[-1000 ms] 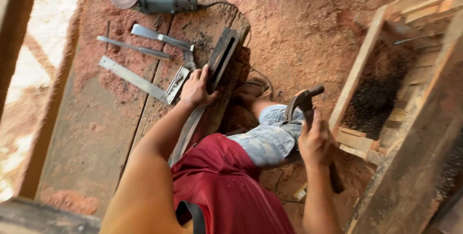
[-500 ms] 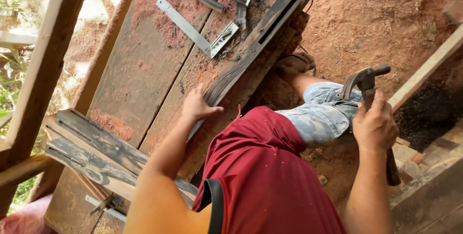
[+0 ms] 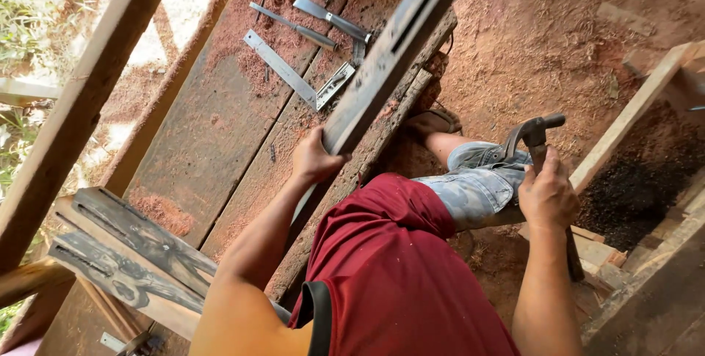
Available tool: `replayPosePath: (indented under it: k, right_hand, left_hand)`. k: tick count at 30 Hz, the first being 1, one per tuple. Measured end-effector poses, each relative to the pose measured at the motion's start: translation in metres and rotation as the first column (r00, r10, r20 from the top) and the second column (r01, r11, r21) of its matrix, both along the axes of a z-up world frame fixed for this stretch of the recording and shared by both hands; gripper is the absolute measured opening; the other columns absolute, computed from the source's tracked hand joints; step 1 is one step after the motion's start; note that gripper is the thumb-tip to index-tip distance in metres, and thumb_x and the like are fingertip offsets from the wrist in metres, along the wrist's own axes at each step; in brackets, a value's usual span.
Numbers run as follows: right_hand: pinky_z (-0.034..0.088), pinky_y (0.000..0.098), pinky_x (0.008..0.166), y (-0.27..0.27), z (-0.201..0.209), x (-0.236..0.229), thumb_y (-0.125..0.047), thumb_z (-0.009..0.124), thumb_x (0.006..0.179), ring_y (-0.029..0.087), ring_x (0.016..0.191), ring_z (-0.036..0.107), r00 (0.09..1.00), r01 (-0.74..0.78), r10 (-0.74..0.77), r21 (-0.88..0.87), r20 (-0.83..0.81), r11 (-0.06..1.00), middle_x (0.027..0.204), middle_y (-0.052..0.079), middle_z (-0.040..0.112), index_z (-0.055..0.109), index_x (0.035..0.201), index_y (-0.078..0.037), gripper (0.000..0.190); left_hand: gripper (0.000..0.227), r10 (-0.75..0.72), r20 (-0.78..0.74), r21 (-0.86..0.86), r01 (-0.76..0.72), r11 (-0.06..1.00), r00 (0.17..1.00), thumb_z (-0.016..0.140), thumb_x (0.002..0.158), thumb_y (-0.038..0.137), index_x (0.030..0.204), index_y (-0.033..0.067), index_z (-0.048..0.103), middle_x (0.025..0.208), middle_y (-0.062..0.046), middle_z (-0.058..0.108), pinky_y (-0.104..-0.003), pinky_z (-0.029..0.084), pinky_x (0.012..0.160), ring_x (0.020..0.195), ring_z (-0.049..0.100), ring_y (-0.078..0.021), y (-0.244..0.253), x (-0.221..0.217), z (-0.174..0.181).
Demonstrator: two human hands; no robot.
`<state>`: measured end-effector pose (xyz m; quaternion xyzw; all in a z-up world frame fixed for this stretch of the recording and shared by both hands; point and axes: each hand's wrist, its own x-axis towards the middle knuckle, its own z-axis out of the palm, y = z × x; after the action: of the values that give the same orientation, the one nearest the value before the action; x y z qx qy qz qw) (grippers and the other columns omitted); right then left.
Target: Using a hammer and a metal punch to mark or create holes in a wooden plank
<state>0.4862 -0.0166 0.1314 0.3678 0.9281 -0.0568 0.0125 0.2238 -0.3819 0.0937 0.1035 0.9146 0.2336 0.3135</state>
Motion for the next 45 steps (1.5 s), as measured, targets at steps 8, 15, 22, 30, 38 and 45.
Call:
replayPosePath:
  k: [8, 15, 22, 30, 38, 45]
  right_hand:
    - [0.060, 0.0561, 0.073, 0.013, -0.055, 0.033, -0.025, 0.069, 0.100, 0.045, 0.090, 0.075, 0.991, 0.009, -0.001, 0.058, -0.136, 0.998, 0.112, 0.020, 0.071, 0.052, 0.151, -0.014, 0.054]
    - [0.062, 0.0539, 0.074, 0.007, -0.053, 0.038, -0.018, 0.066, 0.104, 0.045, 0.088, 0.075, 0.984, 0.098, -0.098, -0.007, -0.150, 0.995, 0.110, 0.022, 0.072, 0.052, 0.151, -0.011, 0.049]
    - [0.062, 0.0531, 0.067, 0.010, -0.071, 0.026, -0.026, 0.071, 0.092, 0.039, 0.085, 0.075, 0.961, 0.073, -0.029, 0.149, -0.275, 0.986, 0.103, 0.014, 0.072, 0.058, 0.146, -0.016, 0.056]
    - [0.061, 0.0572, 0.071, 0.015, -0.074, 0.024, -0.027, 0.068, 0.095, 0.041, 0.089, 0.074, 0.969, 0.088, -0.068, 0.077, -0.236, 0.993, 0.108, 0.015, 0.070, 0.053, 0.149, -0.019, 0.057]
    - [0.061, 0.0580, 0.072, 0.020, -0.071, 0.017, -0.030, 0.063, 0.098, 0.041, 0.093, 0.075, 0.995, 0.062, -0.062, 0.008, -0.075, 0.998, 0.110, 0.015, 0.069, 0.048, 0.153, -0.022, 0.057]
    - [0.061, 0.0597, 0.072, 0.005, -0.056, 0.021, -0.026, 0.065, 0.096, 0.045, 0.091, 0.074, 0.990, 0.108, -0.105, 0.028, -0.096, 0.994, 0.108, 0.018, 0.069, 0.049, 0.151, -0.018, 0.057]
  left_hand:
    - [0.043, 0.580, -0.489, 0.781, 0.031, 0.623, 0.651, 0.092, 0.058, 0.002, 0.090, 0.0112, 0.064, 0.072, -0.012, 0.057, -0.028, 0.048, 0.065, 0.073, 0.066, -0.0196, 0.016, -0.091, 0.130]
    - [0.053, 0.836, -0.136, 0.989, 0.023, 0.147, 0.532, 0.104, 0.070, 0.000, 0.102, 0.0125, 0.063, 0.092, -0.011, 0.074, -0.036, 0.060, 0.082, 0.086, 0.073, -0.0207, -0.009, -0.092, 0.165]
    - [0.085, 0.839, 0.538, 0.678, -0.551, -0.486, -0.078, 0.100, 0.066, 0.010, 0.132, 0.0019, 0.048, 0.118, -0.023, 0.063, -0.062, 0.065, 0.080, 0.100, 0.073, -0.0407, -0.038, -0.090, -0.008]
    - [0.094, 0.625, 0.569, 0.236, -0.622, -0.747, -0.534, 0.093, 0.072, 0.035, 0.141, -0.0068, 0.044, 0.128, -0.027, 0.062, -0.058, 0.058, 0.091, 0.113, 0.070, -0.0379, -0.022, -0.022, -0.090]
    - [0.130, 0.575, 0.517, -0.011, -0.676, -0.736, -0.635, 0.080, 0.070, 0.069, 0.159, 0.0040, 0.011, 0.163, -0.018, 0.020, -0.074, 0.037, 0.109, 0.142, 0.044, -0.0423, -0.007, -0.026, -0.210]
    - [0.113, 0.537, 0.765, 0.036, -0.809, -0.586, -0.355, 0.064, 0.091, 0.061, 0.159, 0.0033, -0.005, 0.166, -0.027, 0.010, -0.073, 0.039, 0.107, 0.133, 0.048, -0.0572, 0.022, 0.005, -0.088]
